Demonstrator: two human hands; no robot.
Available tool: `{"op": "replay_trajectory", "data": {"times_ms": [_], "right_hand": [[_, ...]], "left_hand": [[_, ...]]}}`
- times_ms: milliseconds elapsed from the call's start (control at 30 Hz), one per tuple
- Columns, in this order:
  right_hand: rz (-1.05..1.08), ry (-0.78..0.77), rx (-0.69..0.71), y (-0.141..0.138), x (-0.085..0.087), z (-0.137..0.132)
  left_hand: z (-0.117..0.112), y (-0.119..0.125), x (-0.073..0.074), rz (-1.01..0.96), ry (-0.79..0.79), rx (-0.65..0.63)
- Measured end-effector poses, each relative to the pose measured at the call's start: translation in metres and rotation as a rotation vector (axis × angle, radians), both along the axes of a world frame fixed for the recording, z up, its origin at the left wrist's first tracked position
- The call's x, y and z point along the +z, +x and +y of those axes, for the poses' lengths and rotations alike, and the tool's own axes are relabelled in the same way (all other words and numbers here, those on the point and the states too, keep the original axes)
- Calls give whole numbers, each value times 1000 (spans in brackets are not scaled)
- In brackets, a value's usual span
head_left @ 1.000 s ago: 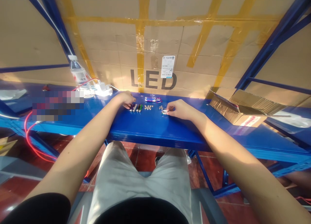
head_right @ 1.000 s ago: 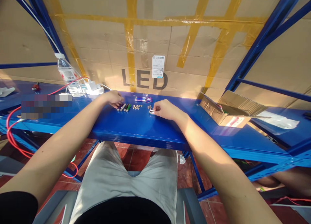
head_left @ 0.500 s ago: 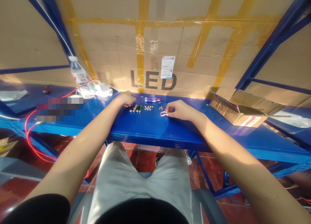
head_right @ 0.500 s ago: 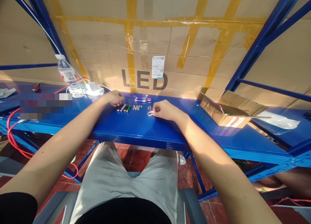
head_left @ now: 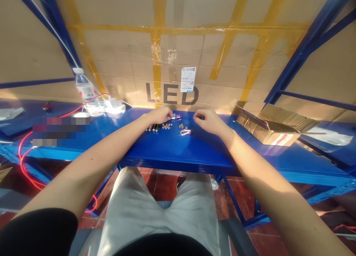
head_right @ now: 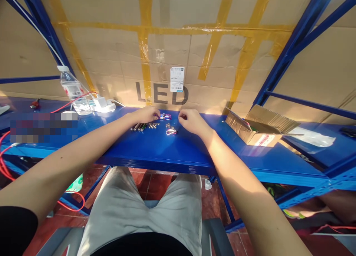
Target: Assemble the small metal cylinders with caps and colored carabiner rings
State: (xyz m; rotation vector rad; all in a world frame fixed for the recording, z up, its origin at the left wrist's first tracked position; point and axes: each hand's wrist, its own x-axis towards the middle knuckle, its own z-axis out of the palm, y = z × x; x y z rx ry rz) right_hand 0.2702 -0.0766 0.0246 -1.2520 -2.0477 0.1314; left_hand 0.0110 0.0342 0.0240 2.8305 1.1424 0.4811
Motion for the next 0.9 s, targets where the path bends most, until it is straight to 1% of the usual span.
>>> {"op": "replay_trajectory", "data": {"times_ms": [100,200,367,467,533,633,700,733,833,900], "right_hand": [[21,0,2,0,-1,1],[47,-16,8,-2,-1,1],[57,-10,19,-2,-1,1],[55,-6,18,-3,-2,1],[85,-7,16,-5,-2,2],[223,12,25,-9,-3,4],[349,9,82,-13,-2,5],[405,-13,136,-14,-1,4],[512,-173,321,-17,2,2],[546,-301,368,-17,2,2]], "left_hand": [[7,9,0,58,11,21],[9,13,-4,80,-7,49],[11,10,-11,14,-49,48],[7,6,-8,11,-23,13],[-2,6,-1,-62,22,-24],[-24,9,12,-285,82,-82],[-41,15,19,-383,107,-139],[-49,18,20,-424,116,-173],[-68,27,20,-473,86,-253],[-74,30,17,-470,63,-271]]}}
